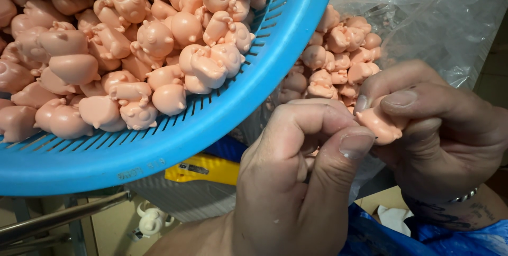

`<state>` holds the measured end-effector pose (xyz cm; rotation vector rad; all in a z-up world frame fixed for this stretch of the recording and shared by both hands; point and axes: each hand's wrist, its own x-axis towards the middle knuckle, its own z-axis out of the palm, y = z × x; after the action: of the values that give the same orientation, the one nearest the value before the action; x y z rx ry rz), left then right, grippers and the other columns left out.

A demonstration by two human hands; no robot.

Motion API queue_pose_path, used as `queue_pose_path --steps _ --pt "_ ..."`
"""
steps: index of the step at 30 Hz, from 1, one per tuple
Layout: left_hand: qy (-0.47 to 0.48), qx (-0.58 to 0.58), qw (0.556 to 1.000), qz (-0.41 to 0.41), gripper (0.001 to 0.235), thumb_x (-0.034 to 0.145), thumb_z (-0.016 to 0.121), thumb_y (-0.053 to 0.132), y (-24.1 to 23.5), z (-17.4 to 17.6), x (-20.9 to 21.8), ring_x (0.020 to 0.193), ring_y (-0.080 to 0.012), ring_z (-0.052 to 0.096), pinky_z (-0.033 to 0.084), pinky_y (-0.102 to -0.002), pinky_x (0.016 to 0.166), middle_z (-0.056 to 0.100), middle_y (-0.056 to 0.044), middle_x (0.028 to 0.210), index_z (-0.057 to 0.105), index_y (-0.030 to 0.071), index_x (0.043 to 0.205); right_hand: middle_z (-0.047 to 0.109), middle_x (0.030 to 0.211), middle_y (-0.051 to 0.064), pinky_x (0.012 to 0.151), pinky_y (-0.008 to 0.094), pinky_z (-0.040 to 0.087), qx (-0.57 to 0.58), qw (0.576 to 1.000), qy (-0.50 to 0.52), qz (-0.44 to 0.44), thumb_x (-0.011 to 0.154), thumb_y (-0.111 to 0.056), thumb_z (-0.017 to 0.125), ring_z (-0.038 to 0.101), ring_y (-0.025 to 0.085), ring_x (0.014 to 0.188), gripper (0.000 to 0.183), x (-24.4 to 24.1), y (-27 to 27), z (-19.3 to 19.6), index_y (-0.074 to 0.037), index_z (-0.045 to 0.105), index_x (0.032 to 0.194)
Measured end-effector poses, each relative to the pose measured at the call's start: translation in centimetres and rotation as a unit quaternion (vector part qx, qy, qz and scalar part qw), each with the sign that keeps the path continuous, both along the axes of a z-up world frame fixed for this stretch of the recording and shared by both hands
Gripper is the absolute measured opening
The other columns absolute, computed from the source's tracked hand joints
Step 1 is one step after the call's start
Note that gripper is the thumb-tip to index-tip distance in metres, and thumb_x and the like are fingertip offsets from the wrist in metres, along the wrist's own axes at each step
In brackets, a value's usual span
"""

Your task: Trim excess plastic flashing from small toy figurines using a utility blade.

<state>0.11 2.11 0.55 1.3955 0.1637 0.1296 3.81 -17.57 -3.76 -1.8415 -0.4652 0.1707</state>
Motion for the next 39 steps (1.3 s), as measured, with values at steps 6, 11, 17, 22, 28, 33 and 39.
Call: queue_pose_path --steps 6,11,17,22,28,33,39 --pt "-0.003 -0.015 1.0 -0.009 0.015 0.1 0.054 0.01 0.0 -0.1 -0.1 0.077 -0.0156 0.06 0.055 -0.025 0.071 0.067 -0.014 0.099 0.055 -0.004 0.104 0.07 0.116 0.01 0.069 0.013 0.052 0.001 1.0 0.009 -0.01 0.108 -0.035 0.054 0.057 0.002 0.076 0.023 -0.1 0.1 0.3 -0.017 0.059 0.123" --pt "0.0 -0.037 0.999 -0.013 0.014 0.101 0.054 0.01 -0.1 -0.2 -0.1 0.077 -0.0137 0.057 0.054 -0.024 0.071 0.065 -0.014 0.102 0.055 -0.003 0.105 0.069 0.116 0.01 0.067 0.012 0.05 0.002 1.0 0.004 -0.01 0.109 -0.033 0.053 0.055 0.002 0.074 0.023 -0.1 -0.1 0.2 -0.017 0.059 0.124" --pt "0.004 -0.036 0.999 -0.011 0.014 0.101 0.055 0.011 -0.1 -0.1 -0.1 0.076 -0.0138 0.056 0.052 -0.024 0.069 0.065 -0.013 0.1 0.056 -0.003 0.104 0.069 0.117 0.01 0.071 0.014 0.052 0.007 1.0 -0.003 -0.011 0.11 -0.034 0.053 0.056 0.003 0.077 0.023 -0.3 0.0 0.0 -0.017 0.059 0.124" --pt "0.017 -0.044 0.999 -0.011 0.015 0.1 0.056 0.012 -0.2 -0.1 -0.1 0.076 -0.0143 0.056 0.052 -0.024 0.069 0.066 -0.013 0.101 0.056 -0.003 0.102 0.069 0.117 0.009 0.072 0.013 0.052 0.012 1.0 -0.002 -0.009 0.11 -0.032 0.054 0.056 0.003 0.077 0.02 -0.4 -0.1 -0.1 -0.018 0.059 0.123" --pt "0.004 -0.038 0.999 -0.006 0.014 0.099 0.057 0.011 -0.3 -0.2 -0.3 0.084 -0.0182 0.062 0.056 -0.026 0.074 0.066 -0.017 0.107 0.055 -0.002 0.1 0.07 0.117 0.011 0.07 0.013 0.051 0.019 1.0 -0.02 -0.006 0.11 -0.034 0.054 0.054 0.002 0.075 0.022 -0.3 0.0 -0.2 -0.018 0.06 0.124" --pt "0.005 -0.08 0.997 0.003 0.015 0.099 0.059 0.011 -0.5 -0.2 -0.4 0.084 -0.0184 0.062 0.056 -0.027 0.074 0.064 -0.019 0.11 0.055 -0.003 0.098 0.07 0.116 0.01 0.072 0.015 0.052 -0.019 0.999 -0.048 -0.009 0.111 -0.029 0.051 0.06 0.004 0.078 0.019 -0.3 0.0 -0.1 -0.017 0.059 0.123" --pt "0.029 -0.114 0.993 0.005 0.012 0.099 0.06 0.006 -0.5 -0.4 -0.3 0.081 -0.013 0.056 0.052 -0.024 0.074 0.066 -0.014 0.108 0.056 -0.003 0.106 0.069 0.12 0.011 0.079 0.016 0.06 0.073 0.997 -0.019 -0.009 0.113 -0.029 0.055 0.066 0.007 0.09 0.025 0.3 0.1 -0.6 -0.016 0.059 0.135"
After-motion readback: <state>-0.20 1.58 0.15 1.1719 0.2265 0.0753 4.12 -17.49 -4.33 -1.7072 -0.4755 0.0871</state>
